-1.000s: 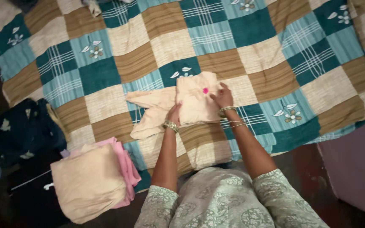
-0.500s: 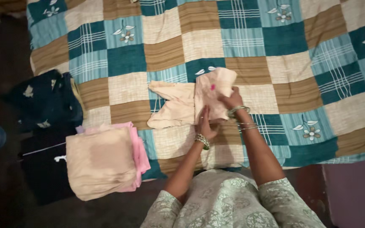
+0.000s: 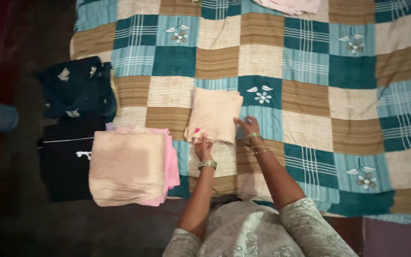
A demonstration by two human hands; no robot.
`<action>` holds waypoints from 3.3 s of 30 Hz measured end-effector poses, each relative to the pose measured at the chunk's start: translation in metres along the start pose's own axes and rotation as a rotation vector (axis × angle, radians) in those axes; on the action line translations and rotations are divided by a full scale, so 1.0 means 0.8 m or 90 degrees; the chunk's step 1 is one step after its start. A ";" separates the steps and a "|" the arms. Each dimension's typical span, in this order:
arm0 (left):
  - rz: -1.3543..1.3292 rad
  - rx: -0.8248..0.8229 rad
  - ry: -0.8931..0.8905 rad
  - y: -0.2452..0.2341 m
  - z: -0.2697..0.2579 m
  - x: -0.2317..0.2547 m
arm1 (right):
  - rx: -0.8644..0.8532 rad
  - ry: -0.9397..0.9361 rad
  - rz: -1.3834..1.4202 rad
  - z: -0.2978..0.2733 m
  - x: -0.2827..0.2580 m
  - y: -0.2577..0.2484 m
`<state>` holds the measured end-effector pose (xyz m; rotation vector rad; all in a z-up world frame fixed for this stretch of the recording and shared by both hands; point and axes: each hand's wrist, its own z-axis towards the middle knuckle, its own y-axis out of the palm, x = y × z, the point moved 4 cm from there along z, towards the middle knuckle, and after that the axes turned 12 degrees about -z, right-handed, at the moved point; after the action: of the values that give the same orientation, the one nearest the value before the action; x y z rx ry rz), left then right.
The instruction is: The person folds clothes by hand on a bed, including a pair of leggings, several shirts, and a pink shirt, before stacking them into a pile.
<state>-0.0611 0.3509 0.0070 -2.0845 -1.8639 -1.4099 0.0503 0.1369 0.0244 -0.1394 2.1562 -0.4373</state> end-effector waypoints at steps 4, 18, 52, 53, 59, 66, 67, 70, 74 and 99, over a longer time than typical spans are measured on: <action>0.039 0.115 0.110 0.015 0.037 0.036 | -0.144 0.077 0.173 -0.019 0.021 0.021; 0.903 -0.272 0.673 0.032 -0.005 0.050 | -0.174 0.034 0.085 -0.019 -0.012 0.054; -0.178 -0.252 -0.123 0.033 -0.049 0.227 | -0.216 -0.023 0.061 -0.095 0.038 -0.018; -0.195 -0.242 -0.113 0.019 -0.057 0.266 | -0.254 -0.013 0.080 -0.087 0.046 0.001; -0.264 -0.248 0.069 -0.091 -0.076 0.424 | -0.432 -0.023 -0.013 -0.093 0.056 0.071; 0.001 0.017 0.088 -0.218 -0.048 0.407 | -0.443 0.061 0.032 -0.145 0.032 0.017; 0.136 0.091 0.156 -0.230 -0.051 0.417 | -0.450 0.084 0.000 -0.148 0.027 0.014; 0.610 0.363 0.545 -0.219 -0.065 0.458 | -0.475 0.059 -0.024 -0.147 0.017 0.008; 0.777 0.378 0.741 -0.146 -0.068 0.453 | -0.438 0.082 -0.051 -0.137 0.018 0.013; 1.445 0.033 0.191 0.334 0.184 0.196 | 0.338 -0.311 -0.713 0.062 -0.057 -0.128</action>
<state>0.2210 0.4765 0.1561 -1.8393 0.8400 -0.6037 0.1109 0.0407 0.0704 -1.0433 1.2504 -1.4077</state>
